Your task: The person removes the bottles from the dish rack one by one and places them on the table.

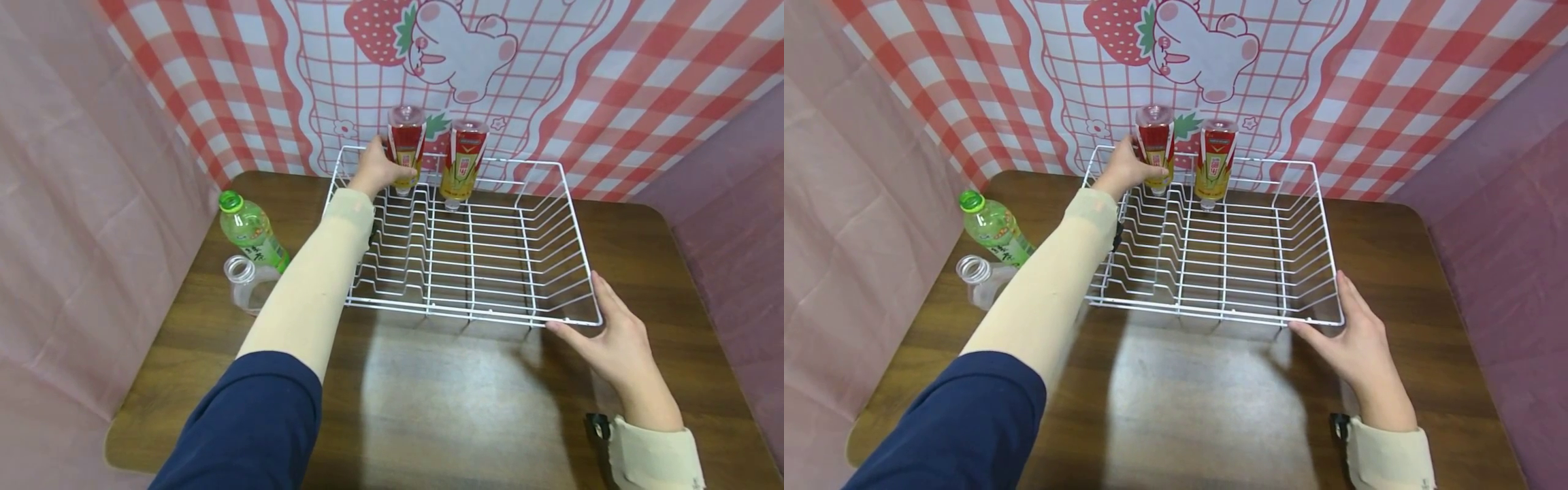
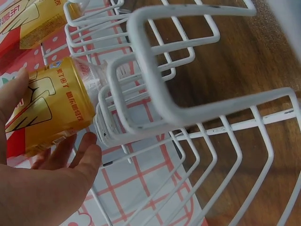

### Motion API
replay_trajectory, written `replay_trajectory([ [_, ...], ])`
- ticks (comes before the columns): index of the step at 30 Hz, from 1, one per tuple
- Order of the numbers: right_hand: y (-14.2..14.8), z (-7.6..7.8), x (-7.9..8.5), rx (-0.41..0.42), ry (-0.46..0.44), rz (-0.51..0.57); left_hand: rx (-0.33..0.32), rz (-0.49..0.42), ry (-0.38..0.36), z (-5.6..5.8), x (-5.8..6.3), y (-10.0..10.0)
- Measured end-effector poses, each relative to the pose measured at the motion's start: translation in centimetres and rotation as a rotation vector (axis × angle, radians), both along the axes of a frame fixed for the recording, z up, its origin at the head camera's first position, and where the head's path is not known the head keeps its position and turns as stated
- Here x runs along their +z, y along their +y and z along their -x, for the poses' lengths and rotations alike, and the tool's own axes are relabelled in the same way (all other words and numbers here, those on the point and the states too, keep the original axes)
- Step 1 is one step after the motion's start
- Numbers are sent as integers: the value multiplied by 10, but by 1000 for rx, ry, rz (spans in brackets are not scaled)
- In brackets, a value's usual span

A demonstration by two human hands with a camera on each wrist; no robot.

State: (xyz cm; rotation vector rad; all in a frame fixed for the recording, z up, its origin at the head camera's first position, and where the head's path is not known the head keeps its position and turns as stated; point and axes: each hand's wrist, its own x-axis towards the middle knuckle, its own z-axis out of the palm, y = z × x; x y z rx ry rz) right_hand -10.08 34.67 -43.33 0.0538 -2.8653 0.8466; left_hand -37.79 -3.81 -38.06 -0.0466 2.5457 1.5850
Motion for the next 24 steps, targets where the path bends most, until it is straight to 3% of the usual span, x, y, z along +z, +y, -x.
replay_trajectory([
  [13,-1,0,1,1,10,3,-8,3,-2,-1,1,-1],
  [24,-1,1,2,4,22,-7,-12,-78,17,-7,11,-1],
])
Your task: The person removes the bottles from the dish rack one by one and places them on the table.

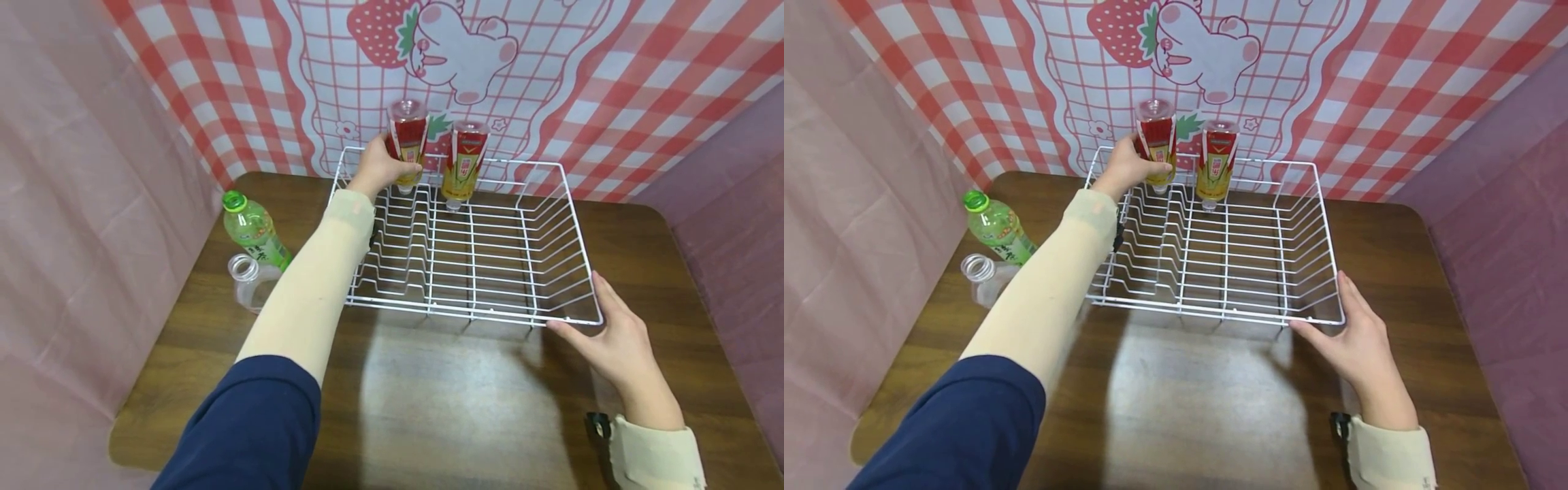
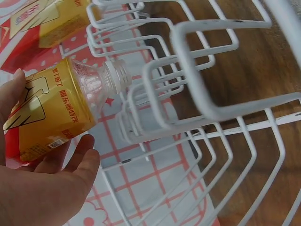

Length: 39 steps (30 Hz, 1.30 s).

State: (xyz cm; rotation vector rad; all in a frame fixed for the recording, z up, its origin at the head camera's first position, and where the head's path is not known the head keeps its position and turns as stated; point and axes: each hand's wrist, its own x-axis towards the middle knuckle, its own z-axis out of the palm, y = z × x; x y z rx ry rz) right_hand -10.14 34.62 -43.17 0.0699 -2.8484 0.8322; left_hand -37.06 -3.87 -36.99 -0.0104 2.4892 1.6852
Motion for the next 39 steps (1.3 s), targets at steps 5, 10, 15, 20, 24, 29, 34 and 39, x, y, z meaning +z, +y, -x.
replay_trajectory([
  [5,0,0,1,1,3,2,8,-31,2,-5,7,0],
  [10,0,0,1,4,-5,2,-6,-33,16,-10,12,0],
  [15,1,-1,-1,1,-26,2,-25,-23,28,-14,16,0],
  [20,0,-1,0,1,-21,-1,-49,10,63,-21,24,0],
  [24,0,-1,0,4,-18,-1,-60,29,94,-26,31,-1],
  [29,0,1,1,1,-24,5,-73,51,130,-32,38,-2],
  [34,1,1,0,1,-20,3,-87,56,105,-36,41,-1],
  [39,1,1,0,0,-11,2,-110,83,112,-40,44,-1],
])
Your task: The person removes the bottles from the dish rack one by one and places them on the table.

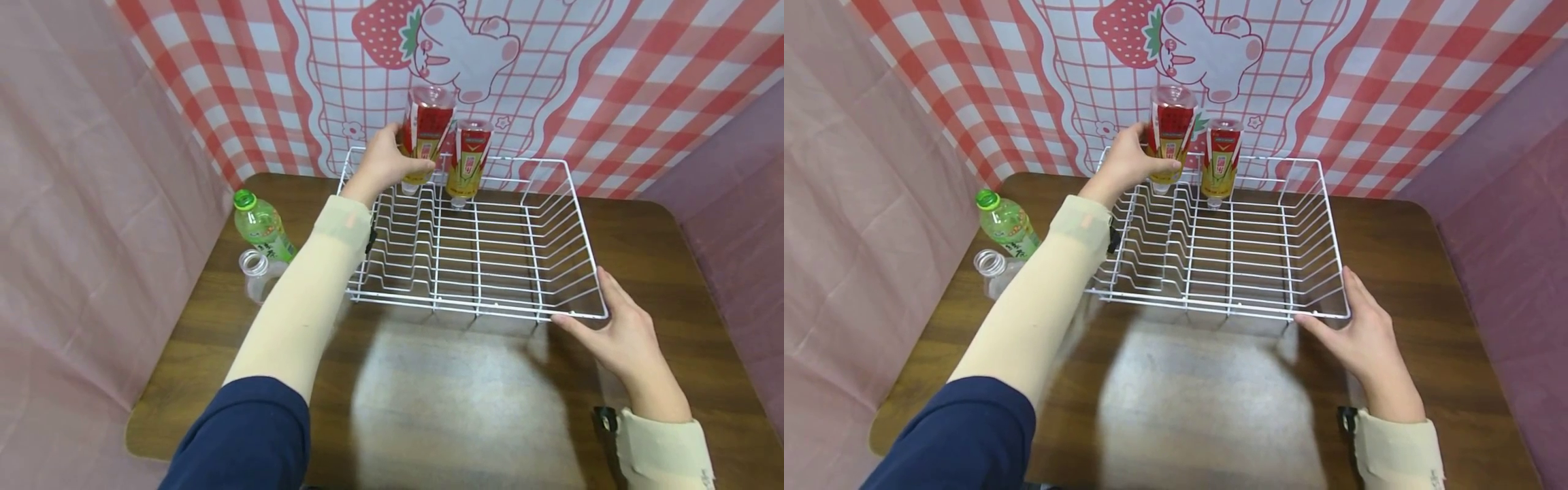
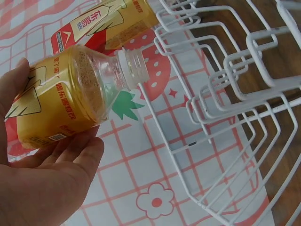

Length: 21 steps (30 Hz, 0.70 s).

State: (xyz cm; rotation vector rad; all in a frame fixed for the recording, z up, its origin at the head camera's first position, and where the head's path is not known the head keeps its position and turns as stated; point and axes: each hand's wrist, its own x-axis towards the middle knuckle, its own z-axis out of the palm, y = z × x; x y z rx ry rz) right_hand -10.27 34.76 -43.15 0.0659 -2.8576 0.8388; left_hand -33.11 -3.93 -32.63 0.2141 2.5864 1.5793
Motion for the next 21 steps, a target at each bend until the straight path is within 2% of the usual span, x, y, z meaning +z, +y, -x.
replay_trajectory([
  [5,-1,0,1,-3,-10,-1,-27,23,12,-4,2,-1],
  [10,-1,0,0,-2,-9,1,-25,38,25,-11,7,2],
  [21,0,0,0,5,-10,8,-76,29,71,-24,28,9],
])
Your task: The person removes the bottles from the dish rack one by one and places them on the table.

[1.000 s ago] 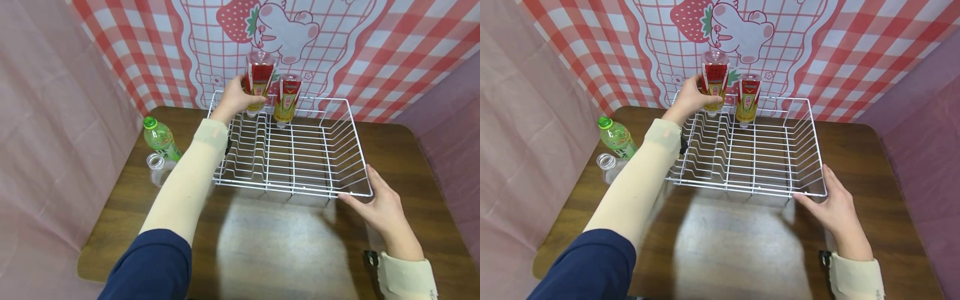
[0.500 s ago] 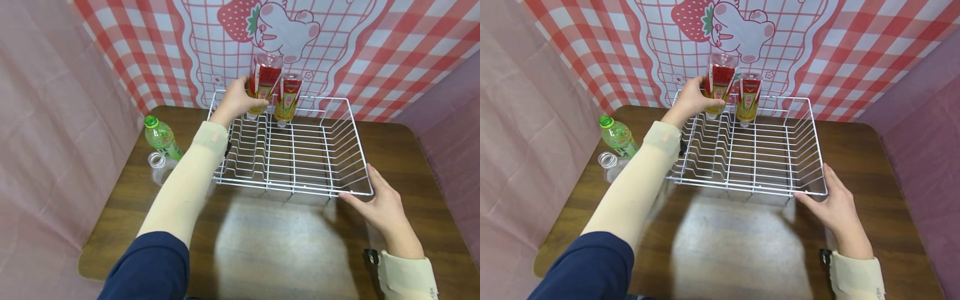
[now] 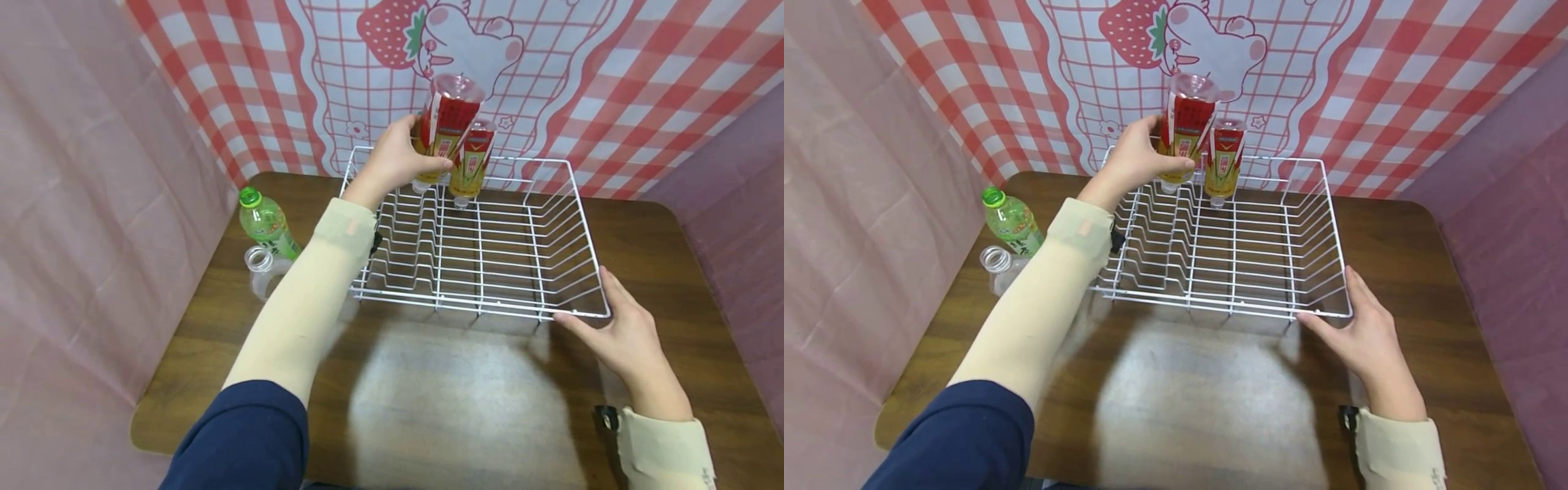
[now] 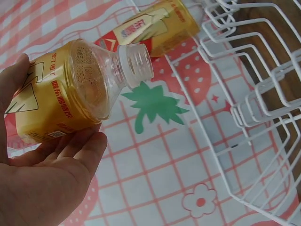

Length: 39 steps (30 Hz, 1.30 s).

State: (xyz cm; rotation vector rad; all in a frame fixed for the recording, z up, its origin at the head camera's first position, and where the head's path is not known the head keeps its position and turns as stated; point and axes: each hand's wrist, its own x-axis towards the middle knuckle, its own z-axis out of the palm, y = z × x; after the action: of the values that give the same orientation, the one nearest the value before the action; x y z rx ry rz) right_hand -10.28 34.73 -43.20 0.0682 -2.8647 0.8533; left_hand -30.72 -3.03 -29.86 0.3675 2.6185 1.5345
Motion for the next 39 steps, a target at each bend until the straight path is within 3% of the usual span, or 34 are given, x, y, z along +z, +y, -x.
replay_trajectory([
  [18,0,1,1,6,-15,-9,-104,111,46,-13,16,5],
  [29,-1,0,2,8,-7,0,-178,182,58,-20,17,7],
  [39,0,2,2,10,-10,5,-226,277,116,-25,21,13],
])
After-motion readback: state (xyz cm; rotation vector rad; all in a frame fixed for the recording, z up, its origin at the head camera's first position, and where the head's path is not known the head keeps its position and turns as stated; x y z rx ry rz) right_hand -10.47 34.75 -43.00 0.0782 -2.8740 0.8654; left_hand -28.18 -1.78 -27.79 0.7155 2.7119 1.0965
